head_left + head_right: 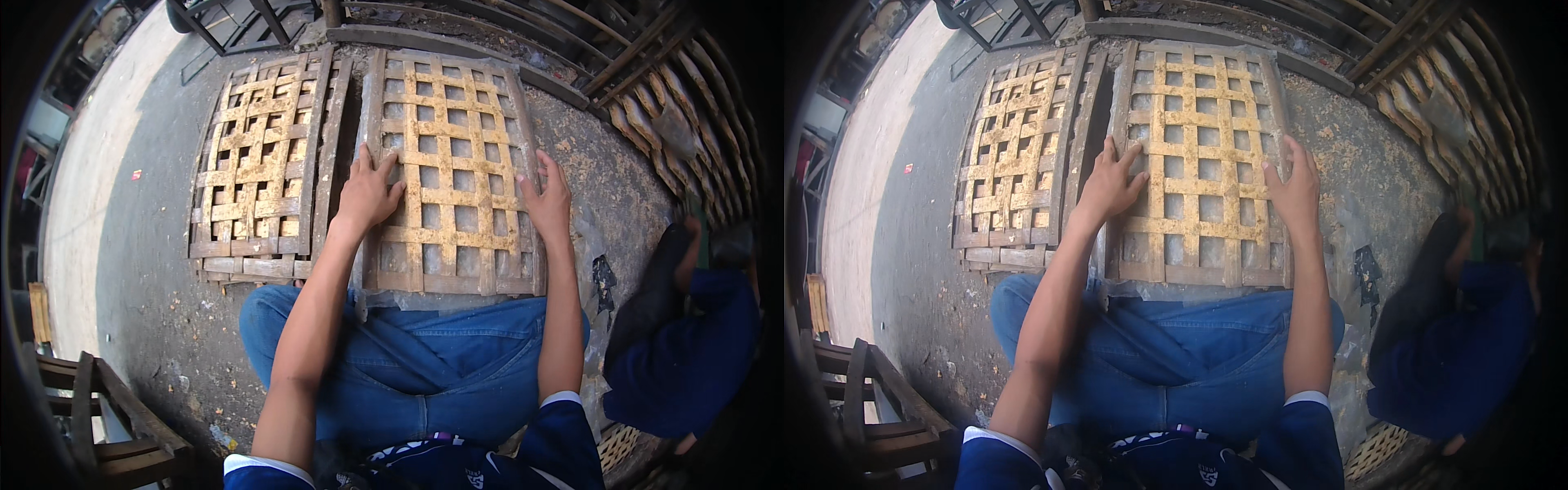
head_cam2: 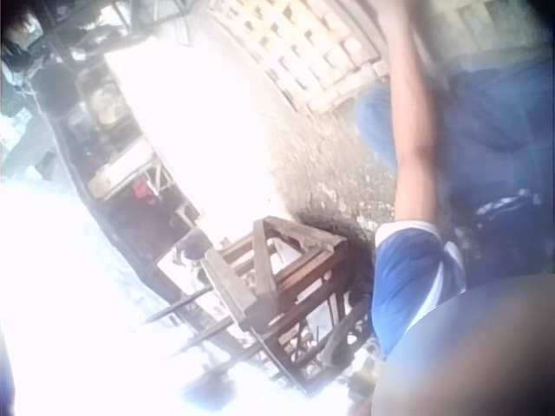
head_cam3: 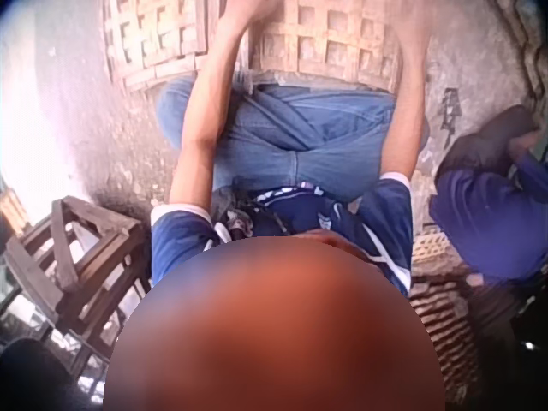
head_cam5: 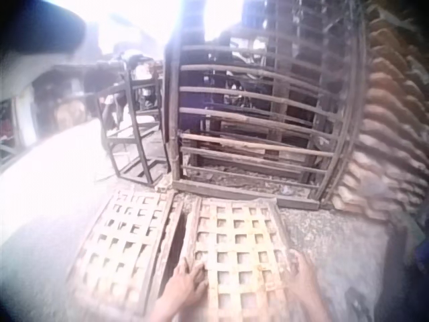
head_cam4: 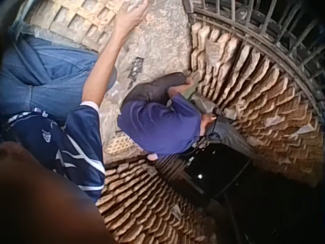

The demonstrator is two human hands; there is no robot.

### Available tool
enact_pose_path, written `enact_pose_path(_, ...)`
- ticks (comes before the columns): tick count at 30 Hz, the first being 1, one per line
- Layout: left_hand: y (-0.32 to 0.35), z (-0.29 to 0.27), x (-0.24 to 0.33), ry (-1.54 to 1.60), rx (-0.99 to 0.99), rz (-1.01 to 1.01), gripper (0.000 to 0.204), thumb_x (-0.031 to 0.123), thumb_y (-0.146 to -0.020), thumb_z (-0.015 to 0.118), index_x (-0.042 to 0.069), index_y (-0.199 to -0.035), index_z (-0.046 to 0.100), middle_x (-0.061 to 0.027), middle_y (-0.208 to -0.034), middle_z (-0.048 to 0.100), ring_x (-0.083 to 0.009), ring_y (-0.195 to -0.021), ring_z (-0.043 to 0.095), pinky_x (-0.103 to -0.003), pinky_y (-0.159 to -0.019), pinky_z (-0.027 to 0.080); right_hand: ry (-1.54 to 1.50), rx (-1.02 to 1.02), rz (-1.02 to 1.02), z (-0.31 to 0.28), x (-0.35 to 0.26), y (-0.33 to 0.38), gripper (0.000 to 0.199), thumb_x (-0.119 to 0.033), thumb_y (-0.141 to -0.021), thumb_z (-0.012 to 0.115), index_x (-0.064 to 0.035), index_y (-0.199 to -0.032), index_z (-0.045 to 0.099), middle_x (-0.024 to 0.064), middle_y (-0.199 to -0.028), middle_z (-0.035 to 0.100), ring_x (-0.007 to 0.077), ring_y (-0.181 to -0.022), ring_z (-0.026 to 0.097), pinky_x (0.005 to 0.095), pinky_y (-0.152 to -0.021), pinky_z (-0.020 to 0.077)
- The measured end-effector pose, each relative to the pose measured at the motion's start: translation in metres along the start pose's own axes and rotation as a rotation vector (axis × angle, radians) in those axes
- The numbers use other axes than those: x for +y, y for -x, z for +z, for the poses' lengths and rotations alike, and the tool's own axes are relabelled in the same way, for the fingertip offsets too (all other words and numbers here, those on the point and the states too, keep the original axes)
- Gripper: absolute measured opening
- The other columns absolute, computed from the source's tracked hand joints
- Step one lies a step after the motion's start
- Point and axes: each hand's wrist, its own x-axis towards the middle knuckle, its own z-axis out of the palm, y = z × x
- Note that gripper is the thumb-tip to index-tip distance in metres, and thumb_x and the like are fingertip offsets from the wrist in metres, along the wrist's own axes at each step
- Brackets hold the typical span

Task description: The person sits on the ground and assembles a tray by placing a plastic sheet over a woven bamboo frame, then pressing down to secure it. They repeat this process with another frame, handling the plastic and frames by hand.

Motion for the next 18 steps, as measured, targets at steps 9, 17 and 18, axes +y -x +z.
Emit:
enact_pose_path(9, 0.000, -0.005, 0.003, 0.076, -0.041, 0.003, 0.061, 0.038, -0.096, 0.062, 0.015, -0.150, 0.045, -0.0449, -0.151, 0.025, -0.0572, -0.137, 0.037, -0.051, -0.112, 0.040, 0.525, -0.199, 0.324, -0.013, 0.037, 0.005, 0.074, -0.036, -0.082, 0.078, -0.0036, -0.142, 0.052, 0.0231, -0.139, 0.057, 0.0371, -0.125, 0.057, 0.0440, -0.106, 0.0448)
enact_pose_path(17, -0.002, -0.001, 0.002, 0.012, -0.002, 0.017, 0.061, 0.038, -0.094, 0.063, 0.016, -0.149, 0.046, -0.0412, -0.152, 0.028, -0.0523, -0.133, 0.044, -0.048, -0.105, 0.048, 0.400, -0.258, 0.444, -0.018, 0.038, 0.003, 0.038, -0.032, -0.084, 0.072, -0.0063, -0.111, 0.071, 0.0176, -0.102, 0.074, 0.0357, -0.101, 0.070, 0.0462, -0.088, 0.0526)
enact_pose_path(18, -0.001, -0.001, 0.002, 0.020, -0.002, 0.014, 0.061, 0.038, -0.094, 0.064, 0.016, -0.149, 0.046, -0.0414, -0.152, 0.028, -0.0525, -0.133, 0.044, -0.048, -0.105, 0.047, 0.425, -0.249, 0.436, -0.017, 0.032, 0.004, 0.037, -0.033, -0.085, 0.071, -0.0057, -0.110, 0.071, 0.0183, -0.102, 0.073, 0.0363, -0.101, 0.070, 0.0467, -0.088, 0.0528)
